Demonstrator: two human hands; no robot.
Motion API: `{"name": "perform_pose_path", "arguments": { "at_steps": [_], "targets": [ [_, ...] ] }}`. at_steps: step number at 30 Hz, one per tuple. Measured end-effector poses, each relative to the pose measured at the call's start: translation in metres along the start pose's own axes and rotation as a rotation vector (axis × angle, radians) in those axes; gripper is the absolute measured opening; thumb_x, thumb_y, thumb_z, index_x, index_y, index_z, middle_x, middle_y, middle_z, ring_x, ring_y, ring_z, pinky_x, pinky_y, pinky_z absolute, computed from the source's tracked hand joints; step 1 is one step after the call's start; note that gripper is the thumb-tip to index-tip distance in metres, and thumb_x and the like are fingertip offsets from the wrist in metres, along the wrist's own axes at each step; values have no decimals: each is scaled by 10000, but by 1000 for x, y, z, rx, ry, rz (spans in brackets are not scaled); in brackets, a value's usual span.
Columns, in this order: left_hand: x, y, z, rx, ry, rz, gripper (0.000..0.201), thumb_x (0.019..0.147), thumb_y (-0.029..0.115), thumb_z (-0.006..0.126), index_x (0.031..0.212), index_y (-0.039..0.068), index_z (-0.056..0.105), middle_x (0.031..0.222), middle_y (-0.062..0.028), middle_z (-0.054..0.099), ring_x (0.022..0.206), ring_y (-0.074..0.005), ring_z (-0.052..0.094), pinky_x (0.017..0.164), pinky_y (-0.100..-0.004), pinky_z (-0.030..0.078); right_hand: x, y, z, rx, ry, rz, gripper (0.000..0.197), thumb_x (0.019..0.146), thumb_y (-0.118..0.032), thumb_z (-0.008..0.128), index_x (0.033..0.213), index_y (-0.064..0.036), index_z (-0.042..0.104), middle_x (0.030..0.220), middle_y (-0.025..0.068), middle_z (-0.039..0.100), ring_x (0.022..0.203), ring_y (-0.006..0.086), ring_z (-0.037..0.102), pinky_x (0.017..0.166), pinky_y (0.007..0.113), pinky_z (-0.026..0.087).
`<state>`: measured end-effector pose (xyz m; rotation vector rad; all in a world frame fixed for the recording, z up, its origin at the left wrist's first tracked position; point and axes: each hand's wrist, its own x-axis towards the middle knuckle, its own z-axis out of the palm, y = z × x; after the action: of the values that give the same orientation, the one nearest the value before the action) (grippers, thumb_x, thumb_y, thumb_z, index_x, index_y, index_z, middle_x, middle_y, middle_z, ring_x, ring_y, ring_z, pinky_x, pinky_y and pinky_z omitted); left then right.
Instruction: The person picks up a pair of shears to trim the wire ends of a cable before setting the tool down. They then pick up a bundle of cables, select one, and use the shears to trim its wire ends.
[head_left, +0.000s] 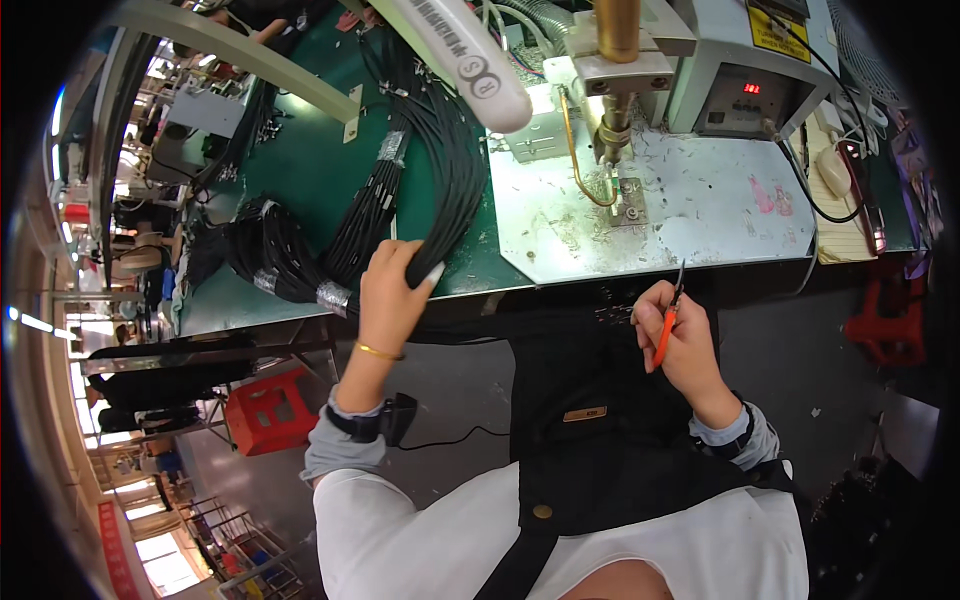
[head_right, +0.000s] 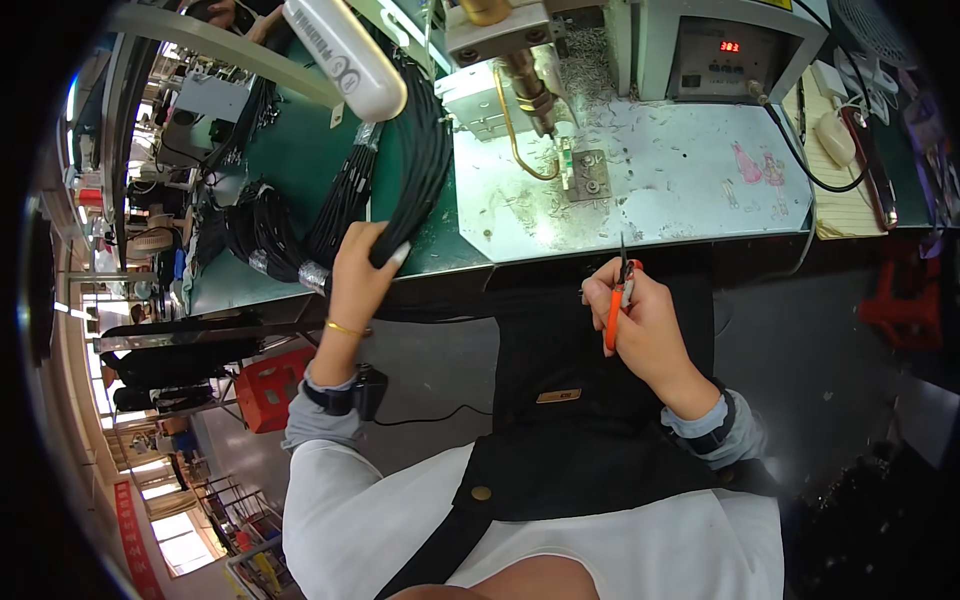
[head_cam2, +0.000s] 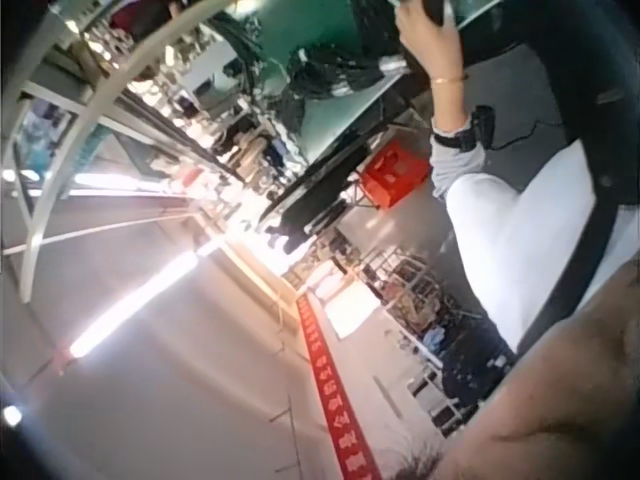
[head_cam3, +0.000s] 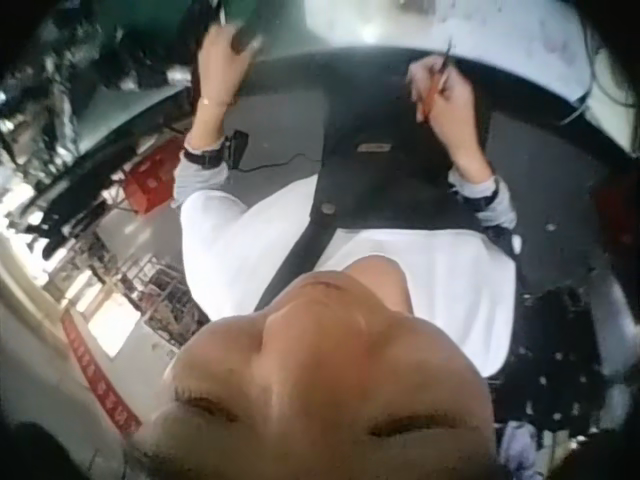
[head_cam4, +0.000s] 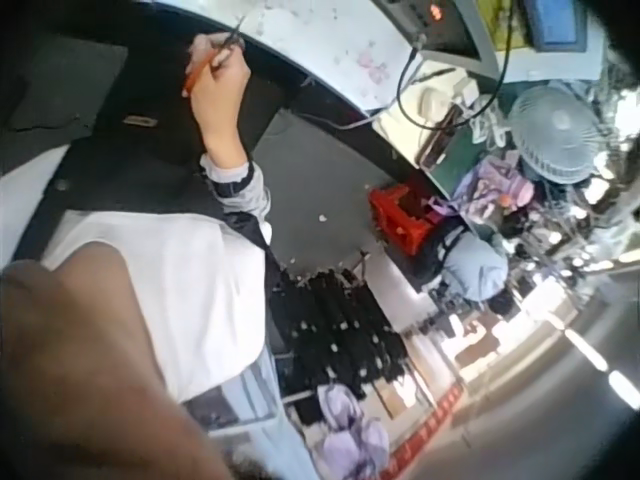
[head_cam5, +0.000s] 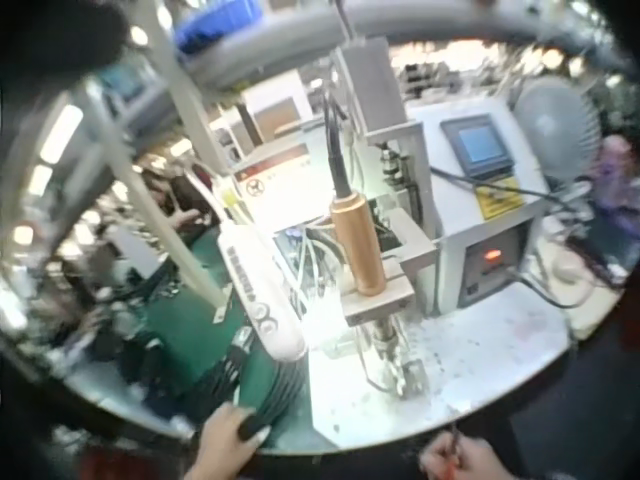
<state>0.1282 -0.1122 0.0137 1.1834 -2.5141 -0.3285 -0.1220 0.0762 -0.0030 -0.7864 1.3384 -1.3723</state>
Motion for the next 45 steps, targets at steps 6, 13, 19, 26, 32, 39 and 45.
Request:
{"name": "perform_pose_path", "arguments": {
  "at_steps": [6,13,19,26,32,39,45],
  "targets": [
    [-3,15,13,425,347,122,292,650,109,700,898,17,576,918,-75,531,802,-262,507,695,-307,402,2,9,20,-80,-109,29,153,861,-120,488,744,-22,477,547,6,458,395,64,422,376,192,351],
    [6,3,-8,-959,501,-305,242,682,71,671,898,30,573,900,-60,527,764,-195,490,693,-275,389,16,14,53,-478,-362,-236,128,748,-82,599,807,11,534,627,78,559,525,213,560,501,275,441],
    [19,-15,-25,-147,454,134,167,756,49,603,907,1,550,786,-53,547,704,-147,497,679,-224,385,48,10,110,-533,-419,-556,158,713,-53,610,858,-28,553,837,92,597,756,265,582,668,299,460],
    [40,-35,-67,-1781,-617,-275,305,879,250,436,1036,-6,487,637,-35,510,503,-117,448,498,-242,354,87,21,167,-733,-197,-933,303,700,-63,611,992,-64,530,1072,75,553,1111,230,464,980,416,285],
    [42,-48,-145,-1991,28,-44,304,914,209,317,1091,-6,440,670,0,448,434,-95,324,445,-247,287,116,28,168,-885,-290,-664,321,708,-81,597,1021,-57,529,1080,59,555,1157,202,428,1003,432,245],
    [-20,-107,-200,-1383,770,11,320,921,147,263,1164,-13,395,661,4,344,442,-69,262,395,-197,253,114,28,173,-784,-248,-794,276,723,-96,591,992,-51,547,1040,53,582,1093,216,489,999,432,253],
    [-63,-47,-115,-2098,217,-193,369,915,123,305,1277,54,286,681,10,349,438,-56,313,397,-186,310,85,5,176,-521,-231,-930,230,779,-128,571,992,-46,549,999,86,596,977,231,555,945,382,336]
  ]
}}
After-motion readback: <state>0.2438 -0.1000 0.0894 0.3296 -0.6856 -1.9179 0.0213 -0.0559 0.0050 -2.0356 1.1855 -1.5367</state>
